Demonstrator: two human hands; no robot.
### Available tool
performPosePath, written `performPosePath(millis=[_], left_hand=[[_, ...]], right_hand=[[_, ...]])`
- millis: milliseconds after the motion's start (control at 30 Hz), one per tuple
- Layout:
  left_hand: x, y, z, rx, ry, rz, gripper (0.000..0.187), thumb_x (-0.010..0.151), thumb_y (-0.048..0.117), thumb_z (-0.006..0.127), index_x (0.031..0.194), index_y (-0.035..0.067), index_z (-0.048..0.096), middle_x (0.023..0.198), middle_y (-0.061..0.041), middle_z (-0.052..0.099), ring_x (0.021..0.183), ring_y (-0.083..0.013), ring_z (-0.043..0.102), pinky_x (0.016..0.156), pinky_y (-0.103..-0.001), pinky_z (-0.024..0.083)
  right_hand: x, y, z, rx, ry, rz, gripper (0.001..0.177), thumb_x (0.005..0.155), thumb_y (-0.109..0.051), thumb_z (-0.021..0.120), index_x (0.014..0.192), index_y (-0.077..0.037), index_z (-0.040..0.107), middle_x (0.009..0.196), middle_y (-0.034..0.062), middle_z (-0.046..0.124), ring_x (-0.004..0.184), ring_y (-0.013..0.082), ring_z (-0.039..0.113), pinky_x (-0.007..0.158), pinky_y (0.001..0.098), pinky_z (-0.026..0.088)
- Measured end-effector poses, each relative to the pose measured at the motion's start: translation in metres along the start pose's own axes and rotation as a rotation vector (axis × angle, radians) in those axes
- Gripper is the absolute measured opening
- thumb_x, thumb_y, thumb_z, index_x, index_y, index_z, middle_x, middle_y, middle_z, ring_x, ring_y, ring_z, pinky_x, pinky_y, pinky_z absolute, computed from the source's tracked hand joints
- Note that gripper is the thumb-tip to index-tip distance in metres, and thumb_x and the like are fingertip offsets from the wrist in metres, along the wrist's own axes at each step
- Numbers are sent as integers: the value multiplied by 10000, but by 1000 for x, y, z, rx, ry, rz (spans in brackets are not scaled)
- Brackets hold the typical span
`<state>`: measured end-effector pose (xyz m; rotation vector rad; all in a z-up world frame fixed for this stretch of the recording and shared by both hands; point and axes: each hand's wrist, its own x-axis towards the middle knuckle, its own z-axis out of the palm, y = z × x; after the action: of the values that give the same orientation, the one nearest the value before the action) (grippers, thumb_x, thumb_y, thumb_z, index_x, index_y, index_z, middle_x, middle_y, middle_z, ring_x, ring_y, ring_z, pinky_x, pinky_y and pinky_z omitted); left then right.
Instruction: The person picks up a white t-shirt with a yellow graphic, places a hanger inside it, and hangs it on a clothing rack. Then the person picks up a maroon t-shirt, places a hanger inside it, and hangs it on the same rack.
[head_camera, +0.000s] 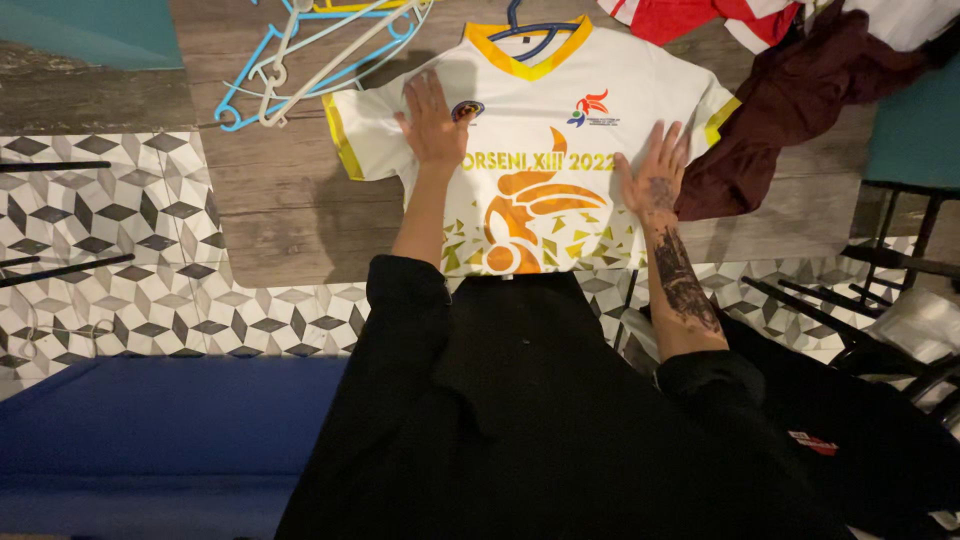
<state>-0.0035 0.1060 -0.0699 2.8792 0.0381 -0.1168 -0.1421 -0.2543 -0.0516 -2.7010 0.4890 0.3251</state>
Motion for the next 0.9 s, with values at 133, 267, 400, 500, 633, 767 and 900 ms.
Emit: performPosePath(millis=[133, 267, 400, 500, 633, 767, 900], left_hand=[[8, 4, -12, 55, -67, -86, 1035, 849, 595, 734, 1608, 148, 192, 1645, -151, 220, 1512, -401, 170, 1106, -731, 201], [-3, 3, -13, -23, 33, -147, 1050, 855, 655, 713, 1635, 172, 203, 1695, -124, 169, 1560, -421, 136, 1244, -680, 151], [-38, -20, -13, -4, 175, 26, 969, 955, 653, 620, 1669, 165, 183, 1719, -147, 70, 1578, -444, 41, 1177, -778, 56], [-58, -45, -19, 194, 149, 48, 852, 1031, 672, 538, 1694, 259, 198, 1744, -127, 6, 1590, -412, -33, 1101, -820, -31], [-61, -53, -22, 157, 76, 7, 781, 1050, 696, 489, 1681, 330, 209, 1739, -82, 1, 1586, -405, -42, 1078, -858, -67], [-62, -49, -22, 214, 187, 24, 787, 1045, 711, 492, 1680, 325, 231, 1738, -108, 15, 1583, -413, -41, 1084, -843, -62], [-60, -45, -22, 152, 232, 13, 770, 1044, 709, 502, 1674, 337, 264, 1733, -168, 10, 1596, -406, -33, 1099, -839, -50]], right_hand=[[-9, 9, -12, 99, 29, 74, 949, 995, -530, 621, 1652, -30, 153, 1698, 258, 133, 1546, 459, 151, 1249, 532, 126], [4, 13, -13, 119, 171, 172, 763, 1025, -466, 581, 1596, -34, 318, 1635, 215, 363, 1541, 353, 331, 1257, 516, 233], [28, 19, -8, 77, 343, -11, 528, 1125, -326, 513, 1572, -59, 424, 1659, 198, 409, 1570, 374, 330, 1276, 508, 263], [48, 31, -5, 10, 329, -194, 541, 1156, -304, 505, 1607, -26, 399, 1663, 282, 321, 1550, 455, 244, 1246, 545, 218], [76, 61, -17, -164, 113, -251, 627, 1145, -366, 396, 1637, 11, 300, 1670, 283, 246, 1523, 460, 223, 1206, 573, 175], [99, 76, -24, -96, 262, 85, 693, 1130, -434, 421, 1638, 2, 241, 1680, 252, 219, 1547, 427, 202, 1233, 527, 179], [107, 47, -11, -154, 544, 77, 761, 1110, -463, 479, 1632, 14, 198, 1681, 255, 187, 1556, 408, 172, 1244, 520, 156]])
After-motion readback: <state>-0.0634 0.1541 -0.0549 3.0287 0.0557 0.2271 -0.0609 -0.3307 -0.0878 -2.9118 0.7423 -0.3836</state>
